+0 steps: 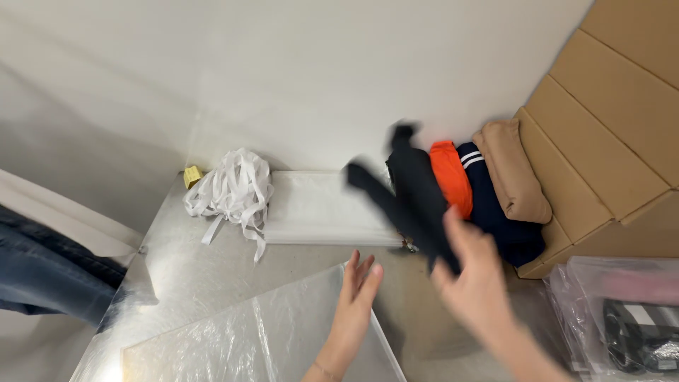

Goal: Packing folded garments into clear plastic bags and sealing them at a packing station.

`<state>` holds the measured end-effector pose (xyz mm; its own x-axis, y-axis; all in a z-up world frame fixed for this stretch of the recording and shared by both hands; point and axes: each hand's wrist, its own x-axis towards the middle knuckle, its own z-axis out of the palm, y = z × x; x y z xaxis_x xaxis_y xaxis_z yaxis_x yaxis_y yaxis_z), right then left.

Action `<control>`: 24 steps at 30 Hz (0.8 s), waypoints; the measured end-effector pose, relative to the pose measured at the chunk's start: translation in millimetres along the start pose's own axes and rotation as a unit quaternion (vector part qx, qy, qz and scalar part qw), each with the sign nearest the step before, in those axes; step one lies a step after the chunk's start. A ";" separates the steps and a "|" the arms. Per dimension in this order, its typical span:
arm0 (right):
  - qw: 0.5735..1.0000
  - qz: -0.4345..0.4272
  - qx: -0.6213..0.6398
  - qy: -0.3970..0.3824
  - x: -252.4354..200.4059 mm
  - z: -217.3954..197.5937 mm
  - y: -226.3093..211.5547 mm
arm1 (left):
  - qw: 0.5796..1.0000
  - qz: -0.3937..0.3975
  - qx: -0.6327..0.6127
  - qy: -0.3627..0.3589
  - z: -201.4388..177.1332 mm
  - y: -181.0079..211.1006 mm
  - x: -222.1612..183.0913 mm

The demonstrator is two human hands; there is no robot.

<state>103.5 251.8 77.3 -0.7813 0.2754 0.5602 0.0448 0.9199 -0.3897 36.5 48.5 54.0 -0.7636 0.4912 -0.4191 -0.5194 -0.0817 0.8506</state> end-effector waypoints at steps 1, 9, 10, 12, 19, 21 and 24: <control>1.000 -0.002 0.001 0.001 -35.6 7.2 -10.4 | 1.000 0.002 0.000 0.001 5.3 7.2 -6.7; 0.840 0.379 0.224 -0.317 -234.2 152.3 122.7 | 0.952 -0.117 -0.143 0.243 -13.6 -72.2 -38.9; 0.839 0.380 0.224 -0.319 -226.7 129.0 110.6 | 0.952 -0.119 -0.144 0.244 -7.4 -91.6 -36.0; 0.773 0.315 0.474 -0.282 -209.6 82.5 85.5 | 0.963 -0.131 -0.172 0.159 4.2 -129.3 -30.8; 0.379 0.677 0.621 -0.114 -161.0 42.7 41.0 | 0.865 0.194 0.462 0.030 38.3 -142.4 -9.8; 0.386 0.568 0.706 -0.174 -219.6 41.9 98.4 | 0.815 0.100 0.570 0.035 29.1 -129.6 14.0; 0.370 0.577 0.709 -0.164 -235.8 44.8 118.4 | 0.749 -0.070 0.657 0.056 4.0 -182.8 89.0</control>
<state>265.1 283.2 -133.6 -0.7950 -0.0064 -0.6066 0.2757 -0.8945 -0.3519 65.1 110.6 -137.5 -0.8025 0.3326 -0.4954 0.1714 0.9237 0.3426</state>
